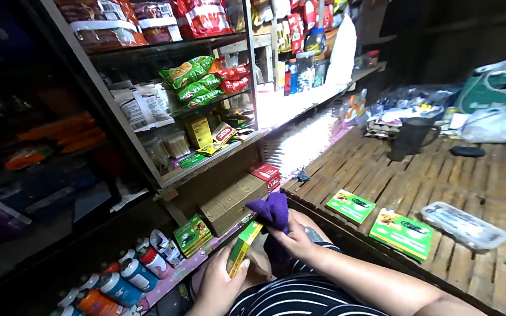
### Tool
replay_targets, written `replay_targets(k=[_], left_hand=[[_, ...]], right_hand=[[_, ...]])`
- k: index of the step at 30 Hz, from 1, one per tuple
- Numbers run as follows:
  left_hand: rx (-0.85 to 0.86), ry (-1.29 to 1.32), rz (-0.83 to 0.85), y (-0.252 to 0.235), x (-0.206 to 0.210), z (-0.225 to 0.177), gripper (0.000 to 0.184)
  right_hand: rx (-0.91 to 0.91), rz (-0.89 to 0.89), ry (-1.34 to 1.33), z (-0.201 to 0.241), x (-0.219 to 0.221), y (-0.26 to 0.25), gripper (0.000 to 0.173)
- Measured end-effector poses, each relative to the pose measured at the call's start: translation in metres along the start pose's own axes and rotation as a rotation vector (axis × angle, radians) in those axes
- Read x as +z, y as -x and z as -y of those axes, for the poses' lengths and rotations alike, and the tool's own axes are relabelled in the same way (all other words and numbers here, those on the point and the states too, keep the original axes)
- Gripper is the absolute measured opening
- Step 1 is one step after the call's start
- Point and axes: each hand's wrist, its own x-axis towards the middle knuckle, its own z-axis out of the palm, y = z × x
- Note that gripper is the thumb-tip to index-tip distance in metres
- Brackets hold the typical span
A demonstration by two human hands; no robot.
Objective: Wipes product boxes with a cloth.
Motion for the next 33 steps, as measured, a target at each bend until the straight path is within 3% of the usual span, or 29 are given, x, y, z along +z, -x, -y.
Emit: replay_targets(k=[5,8,33], left_hand=[[-0.074,-0.171,0.117,-0.003,-0.001,-0.002,0.035],[-0.107,-0.212,0.160,-0.004,0.000,-0.001,0.039],[-0.069,-0.094,0.146,-0.001,0.003,0.004,0.041]], right_hand=[[-0.242,0.246,0.181,0.004,-0.001,0.007,0.035],[-0.295,0.290,0.145,0.013,0.002,0.009,0.034],[-0.281,0.278,0.252,0.003,0.009,0.014,0.039]])
